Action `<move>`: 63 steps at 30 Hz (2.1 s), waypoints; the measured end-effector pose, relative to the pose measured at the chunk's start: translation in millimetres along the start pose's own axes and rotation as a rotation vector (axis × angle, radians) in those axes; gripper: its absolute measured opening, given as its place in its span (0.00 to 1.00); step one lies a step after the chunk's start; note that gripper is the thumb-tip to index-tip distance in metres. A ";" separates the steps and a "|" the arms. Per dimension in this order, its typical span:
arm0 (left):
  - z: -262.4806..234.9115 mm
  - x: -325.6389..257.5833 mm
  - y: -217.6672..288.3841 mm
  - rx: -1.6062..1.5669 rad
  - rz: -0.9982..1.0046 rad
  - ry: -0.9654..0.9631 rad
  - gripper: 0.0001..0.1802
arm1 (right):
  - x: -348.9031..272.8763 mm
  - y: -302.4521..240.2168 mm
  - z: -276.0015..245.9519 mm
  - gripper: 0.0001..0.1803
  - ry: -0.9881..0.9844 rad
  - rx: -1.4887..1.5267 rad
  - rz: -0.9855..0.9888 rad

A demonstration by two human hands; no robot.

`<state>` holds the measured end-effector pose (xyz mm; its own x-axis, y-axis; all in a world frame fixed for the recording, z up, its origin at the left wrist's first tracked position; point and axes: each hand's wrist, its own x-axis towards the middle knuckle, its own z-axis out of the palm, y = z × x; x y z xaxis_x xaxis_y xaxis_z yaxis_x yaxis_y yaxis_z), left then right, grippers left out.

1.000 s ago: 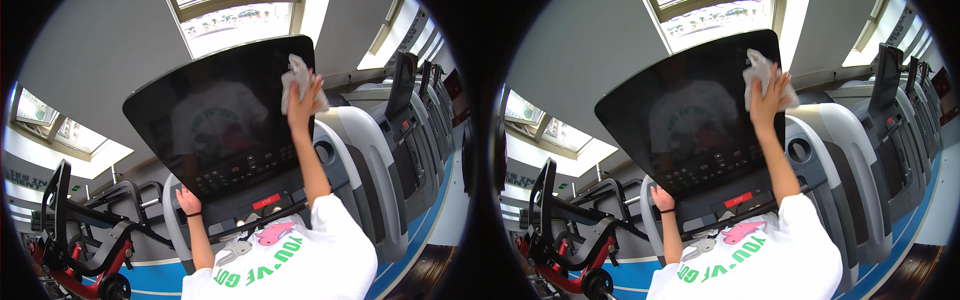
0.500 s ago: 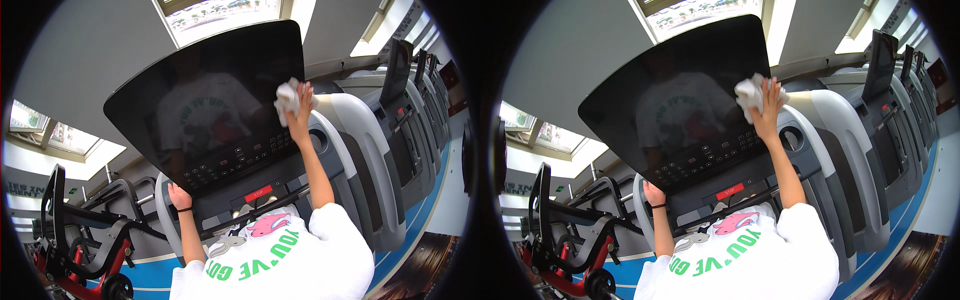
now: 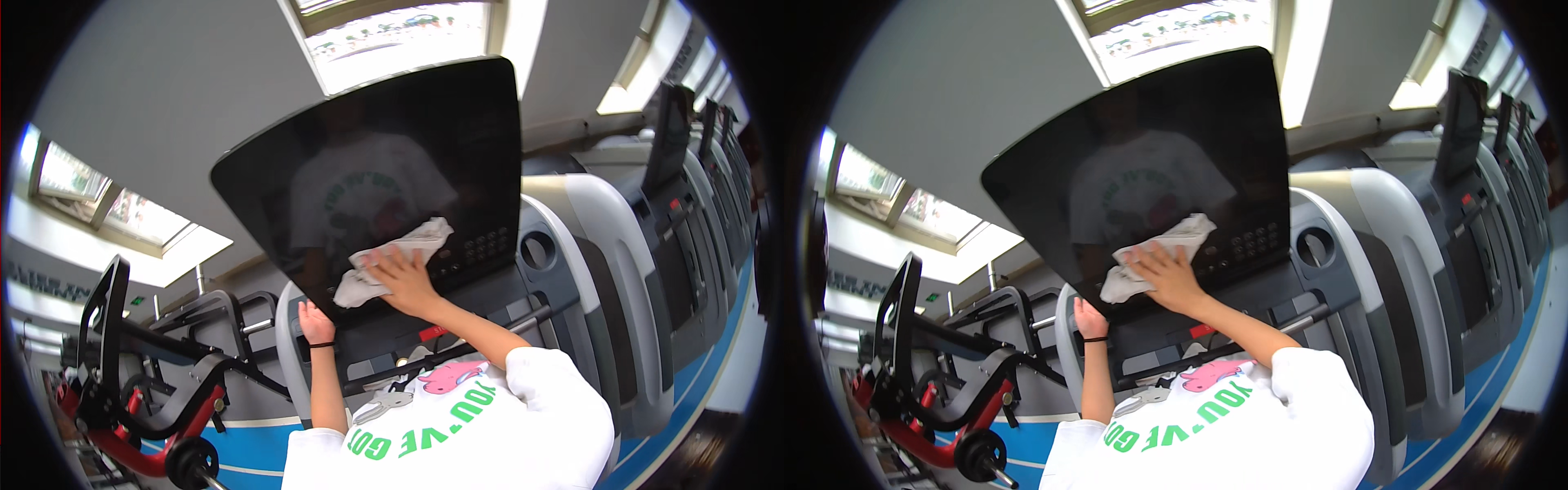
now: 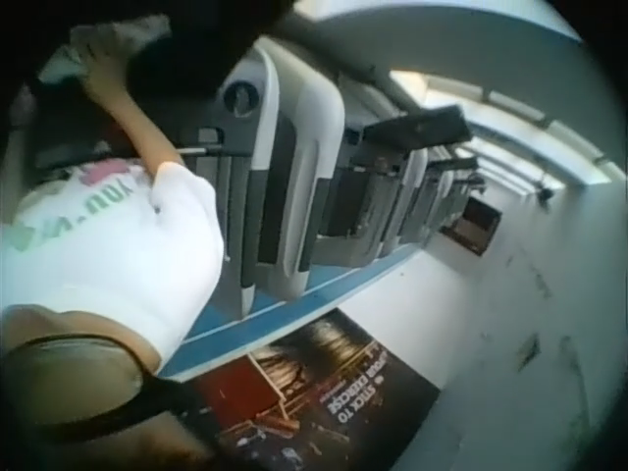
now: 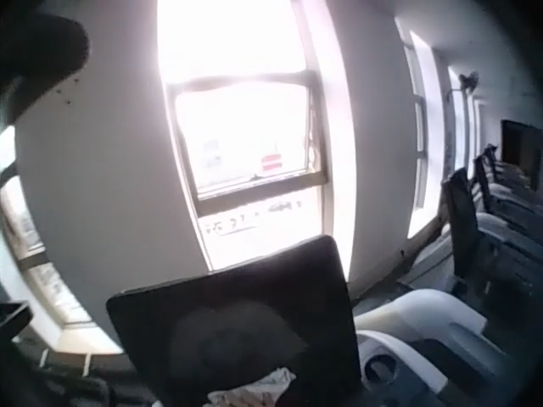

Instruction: Wipe down the surfaces and screens of multiple treadmills in a gym.

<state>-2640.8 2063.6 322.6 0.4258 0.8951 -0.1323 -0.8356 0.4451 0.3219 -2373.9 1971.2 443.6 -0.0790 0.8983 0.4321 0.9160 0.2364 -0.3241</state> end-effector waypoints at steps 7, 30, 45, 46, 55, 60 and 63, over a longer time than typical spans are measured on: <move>2.5 0.8 -14.8 0.049 0.069 0.161 0.23 | 107.2 -29.8 -68.3 0.46 0.149 0.015 -0.147; 58.4 2.4 -21.7 0.459 0.057 0.163 0.25 | -228.7 240.9 -140.6 0.30 -0.135 -0.340 1.129; 29.4 -6.3 -17.4 0.653 0.192 0.541 0.24 | -80.9 361.8 -63.5 0.30 -0.479 -0.369 0.958; 24.9 -6.8 -16.4 0.680 0.222 0.557 0.24 | -82.4 359.6 -63.1 0.30 -0.437 -0.356 0.938; 29.8 4.6 -26.2 0.616 0.252 0.523 0.20 | -174.0 222.3 -90.6 0.24 -0.104 -0.351 0.642; 35.4 8.6 -32.9 0.777 0.318 0.435 0.19 | -197.5 143.7 -75.2 0.25 -0.034 -0.228 0.700; 31.3 0.4 -27.3 0.887 0.455 0.378 0.18 | -185.4 120.3 -60.7 0.24 0.004 -0.252 0.783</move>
<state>-2607.0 2051.0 343.2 -0.1253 0.9903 -0.0606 -0.2727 0.0243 0.9618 -2225.2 1810.6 375.5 0.6209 0.7668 0.1626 0.7659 -0.5492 -0.3343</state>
